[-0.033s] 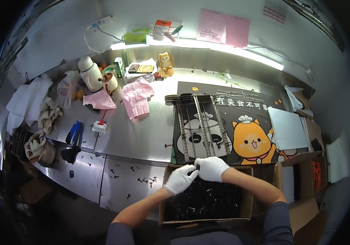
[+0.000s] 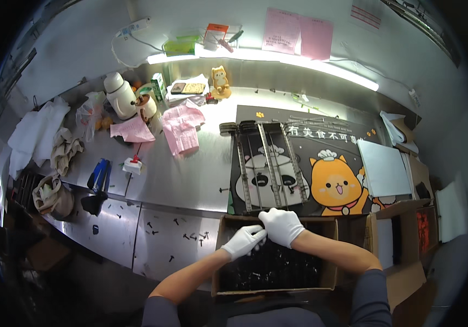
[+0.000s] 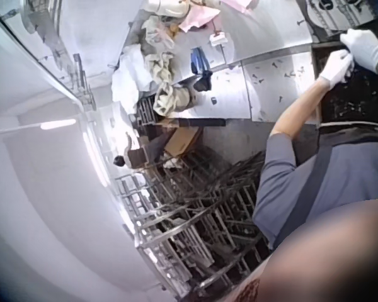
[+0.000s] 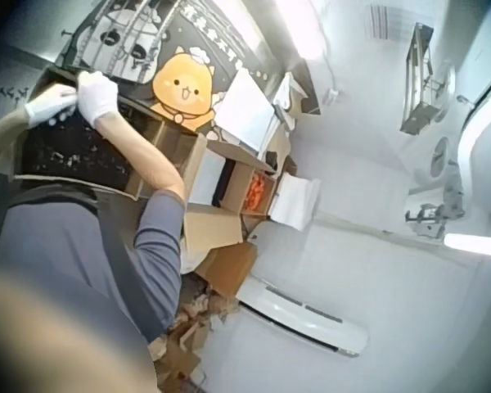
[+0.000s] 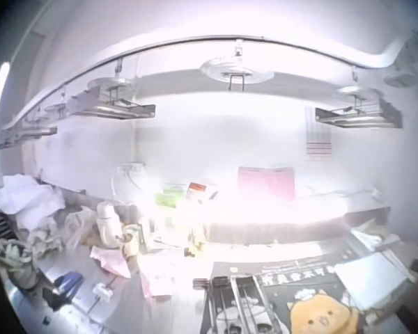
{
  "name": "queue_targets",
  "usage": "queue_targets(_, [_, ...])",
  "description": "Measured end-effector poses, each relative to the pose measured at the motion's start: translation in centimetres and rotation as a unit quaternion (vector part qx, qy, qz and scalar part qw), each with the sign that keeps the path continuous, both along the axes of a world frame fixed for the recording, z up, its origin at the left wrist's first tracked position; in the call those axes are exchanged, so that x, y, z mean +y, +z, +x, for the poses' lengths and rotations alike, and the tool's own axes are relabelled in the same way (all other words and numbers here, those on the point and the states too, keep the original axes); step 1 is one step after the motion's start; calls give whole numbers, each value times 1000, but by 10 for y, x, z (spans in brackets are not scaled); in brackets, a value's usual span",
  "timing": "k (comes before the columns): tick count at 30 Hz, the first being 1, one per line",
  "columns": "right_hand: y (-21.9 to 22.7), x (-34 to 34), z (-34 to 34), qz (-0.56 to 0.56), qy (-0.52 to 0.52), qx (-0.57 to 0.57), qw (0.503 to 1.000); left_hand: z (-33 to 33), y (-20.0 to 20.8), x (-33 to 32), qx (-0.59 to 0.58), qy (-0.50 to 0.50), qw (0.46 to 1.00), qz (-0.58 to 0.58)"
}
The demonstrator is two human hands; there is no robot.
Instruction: The person repeatedly picks up small black plastic components from a box, snaps them together by hand, and places the assembled units into a cardboard box. The person also moves a metal rack aside to access the workspace.
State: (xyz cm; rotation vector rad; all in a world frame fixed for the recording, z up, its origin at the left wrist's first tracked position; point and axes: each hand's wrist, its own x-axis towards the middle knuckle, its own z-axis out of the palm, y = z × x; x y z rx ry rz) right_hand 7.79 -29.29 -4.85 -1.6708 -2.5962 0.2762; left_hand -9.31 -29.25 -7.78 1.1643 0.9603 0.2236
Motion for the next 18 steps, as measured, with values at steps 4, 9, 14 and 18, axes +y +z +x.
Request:
queue_targets(4, [-23,-39,17,-85,-16,-6,996,-14,-24,-25,-47,-84,977,-188])
queue_targets(9, [-4,-46,34,-380,-256,373,807,-27,-7,-28,-236,60,956,-164])
queue_targets(14, [-26,-62,18,-297,-44,301,905,-8,-43,-52,-43,-54,927,368])
queue_targets(18, [-9,-42,43,-370,-14,226,901,-43,-36,-31,24,-94,929,356])
